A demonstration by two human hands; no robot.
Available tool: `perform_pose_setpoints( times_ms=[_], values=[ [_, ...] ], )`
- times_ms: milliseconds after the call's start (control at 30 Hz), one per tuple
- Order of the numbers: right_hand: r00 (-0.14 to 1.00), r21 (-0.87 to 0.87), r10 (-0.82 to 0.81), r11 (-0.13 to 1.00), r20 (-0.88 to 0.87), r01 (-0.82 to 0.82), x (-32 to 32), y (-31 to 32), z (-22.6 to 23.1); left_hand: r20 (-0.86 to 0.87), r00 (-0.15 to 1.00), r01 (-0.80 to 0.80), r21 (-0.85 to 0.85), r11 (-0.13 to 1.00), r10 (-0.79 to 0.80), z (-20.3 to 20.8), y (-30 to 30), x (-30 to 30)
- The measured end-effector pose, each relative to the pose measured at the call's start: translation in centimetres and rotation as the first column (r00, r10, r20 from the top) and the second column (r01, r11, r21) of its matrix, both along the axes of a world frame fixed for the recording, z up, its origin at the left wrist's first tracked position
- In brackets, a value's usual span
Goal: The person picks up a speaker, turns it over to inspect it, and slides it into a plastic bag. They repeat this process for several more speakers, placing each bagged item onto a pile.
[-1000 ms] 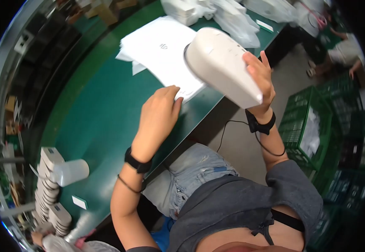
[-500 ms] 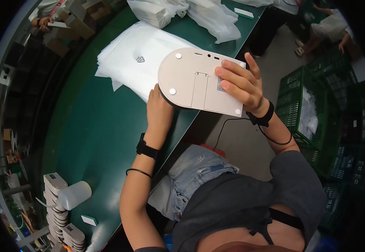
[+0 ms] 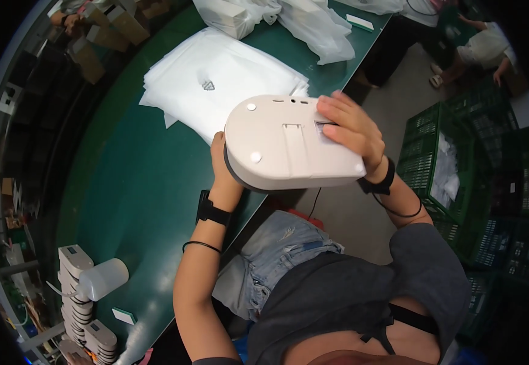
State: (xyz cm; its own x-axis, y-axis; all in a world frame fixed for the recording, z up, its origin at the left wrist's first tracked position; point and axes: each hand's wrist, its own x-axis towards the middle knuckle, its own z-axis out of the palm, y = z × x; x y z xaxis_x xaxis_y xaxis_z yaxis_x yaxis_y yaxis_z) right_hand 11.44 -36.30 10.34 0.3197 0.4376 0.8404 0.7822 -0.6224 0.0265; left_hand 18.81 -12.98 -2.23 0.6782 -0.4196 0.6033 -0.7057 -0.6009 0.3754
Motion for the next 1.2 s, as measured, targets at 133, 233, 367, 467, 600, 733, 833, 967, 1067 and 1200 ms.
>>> perform_pose_setpoints(
  times_ms=[133,233,367,467,600,733,833,967,1067,1200],
  values=[
    [0.778,0.525,0.312,0.850,-0.546,0.028,-2.4,0.5,-2.0,-0.038,0.990,-0.131,0.113,0.985,0.136,4.2,-0.7,0.3],
    [0.546,0.565,0.266,0.652,-0.794,0.505,-2.3,0.4,-1.6,-0.191,0.957,-0.215,0.043,0.976,0.219,5.5,0.0,0.6],
    [0.621,0.912,0.678,0.209,-0.394,0.352,-0.7,0.8,-2.8,-0.579,0.809,-0.290,-0.246,0.925,0.099,6.4,1.4,1.0],
    [0.388,0.864,0.914,-0.100,-0.116,0.494,0.0,0.6,-3.1,-0.732,0.677,-0.319,-0.387,0.865,-0.077,7.0,2.0,1.4],
    [0.089,0.568,0.834,-0.444,0.545,0.693,0.6,1.5,-4.1,-0.738,0.645,-0.316,-0.496,0.809,-0.200,8.0,2.0,1.1],
    [-0.003,0.283,0.508,-0.475,0.861,0.833,0.9,2.5,-4.7,-0.689,0.712,-0.290,-0.462,0.838,-0.134,8.4,1.7,0.3],
    [-0.001,0.217,0.433,-0.449,0.901,0.867,0.7,2.9,-4.7,-0.667,0.737,-0.289,-0.460,0.840,-0.111,9.1,1.5,-0.5],
    [-0.012,0.214,0.400,-0.463,0.916,0.860,0.3,3.0,-5.3,-0.546,0.824,-0.227,-0.560,0.797,-0.149,9.7,0.6,-1.6],
    [-0.049,0.312,0.462,-0.513,0.886,0.800,0.4,3.8,-6.0,-0.615,0.785,-0.226,-0.391,0.892,-0.071,9.4,1.2,-2.0],
    [0.314,0.918,0.934,0.036,-0.172,0.395,-1.0,1.1,-4.3,-0.459,0.878,-0.088,-0.440,0.894,-0.140,9.1,0.1,-3.3]
  ],
)
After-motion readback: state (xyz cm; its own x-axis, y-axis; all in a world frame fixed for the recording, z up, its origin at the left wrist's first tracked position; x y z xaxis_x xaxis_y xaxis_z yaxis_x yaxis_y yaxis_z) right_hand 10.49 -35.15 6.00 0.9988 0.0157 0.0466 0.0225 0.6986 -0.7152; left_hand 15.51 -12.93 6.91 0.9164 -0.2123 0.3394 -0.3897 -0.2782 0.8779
